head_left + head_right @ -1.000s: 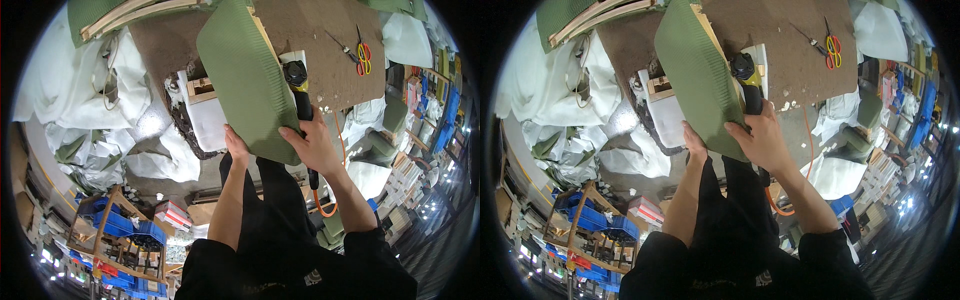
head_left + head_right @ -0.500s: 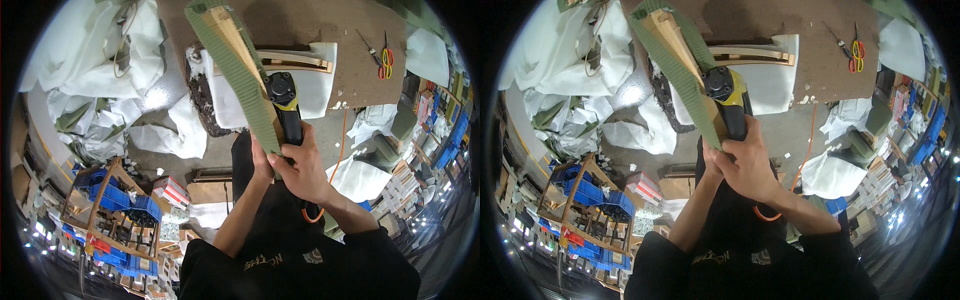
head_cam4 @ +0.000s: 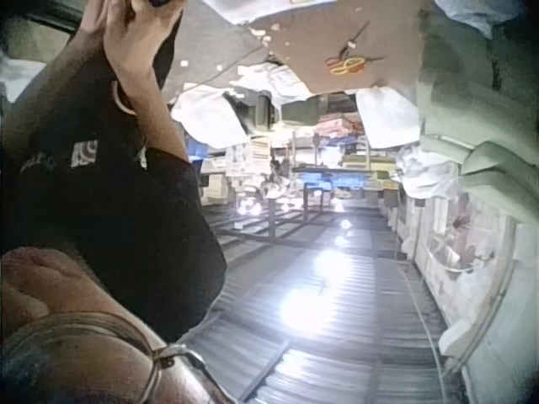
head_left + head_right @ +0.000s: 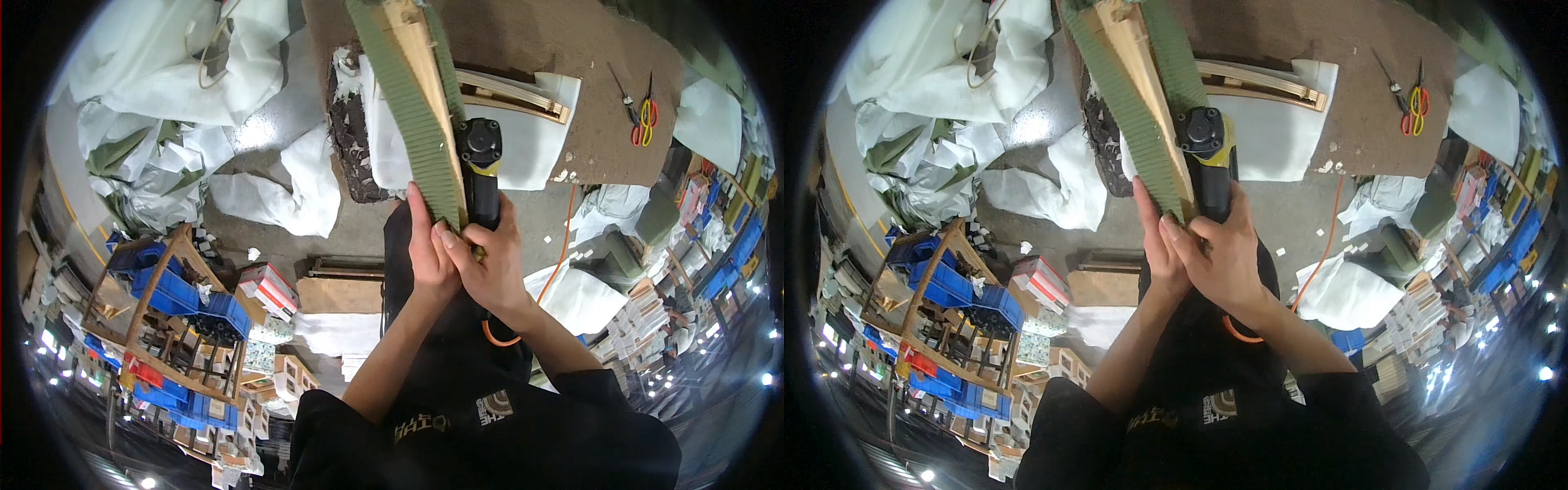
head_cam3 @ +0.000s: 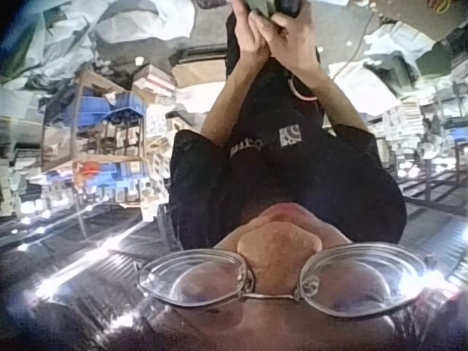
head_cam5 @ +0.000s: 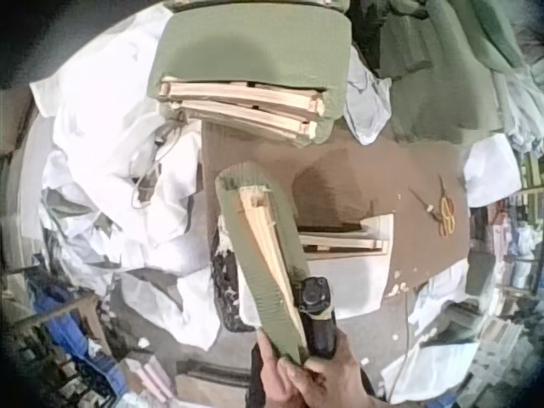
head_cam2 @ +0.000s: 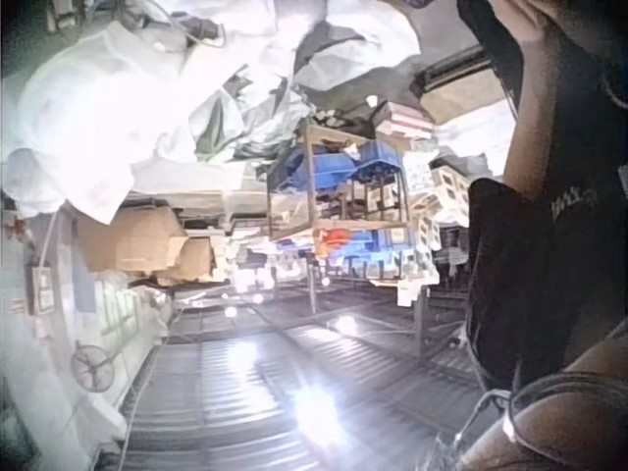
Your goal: Fitting a green fabric cover over a wooden frame and foam cushion, then securing it with a staple gun.
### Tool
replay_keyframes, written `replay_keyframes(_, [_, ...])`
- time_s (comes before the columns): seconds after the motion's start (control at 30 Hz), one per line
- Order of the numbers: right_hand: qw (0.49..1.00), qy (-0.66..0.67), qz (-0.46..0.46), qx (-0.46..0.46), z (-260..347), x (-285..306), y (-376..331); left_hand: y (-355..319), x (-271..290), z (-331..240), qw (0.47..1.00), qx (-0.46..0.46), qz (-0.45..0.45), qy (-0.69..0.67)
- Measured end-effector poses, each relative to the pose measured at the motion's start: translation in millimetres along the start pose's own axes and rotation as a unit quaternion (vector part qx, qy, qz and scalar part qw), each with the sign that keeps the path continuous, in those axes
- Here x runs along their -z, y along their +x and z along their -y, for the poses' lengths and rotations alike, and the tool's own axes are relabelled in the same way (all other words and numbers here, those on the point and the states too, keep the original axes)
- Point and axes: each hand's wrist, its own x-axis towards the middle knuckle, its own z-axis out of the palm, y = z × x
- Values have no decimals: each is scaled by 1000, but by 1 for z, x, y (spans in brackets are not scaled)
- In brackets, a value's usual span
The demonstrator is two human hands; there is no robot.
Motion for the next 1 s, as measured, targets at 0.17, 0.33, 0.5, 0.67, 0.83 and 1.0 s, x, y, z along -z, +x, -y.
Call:
replay_keyframes(0.17, [992,-91,-67,50,24,3,32,6,-3,-2,986,49,48,-149])
replay_keyframes(0.33, [999,-26,19,-40,24,6,45,3,1,6,997,59,45,-34])
replay_keyframes(0.5, [1000,12,28,4,15,-12,37,10,24,9,991,-77,47,95])
replay_keyframes(0.67, [999,49,4,-4,11,-11,38,14,22,-3,988,-73,44,132])
replay_keyframes(0.83, [997,71,30,-2,-4,22,41,10,8,-13,979,-50,38,195])
replay_keyframes(1.0, [984,162,-1,-76,15,75,22,4,11,-13,970,-48,18,238])
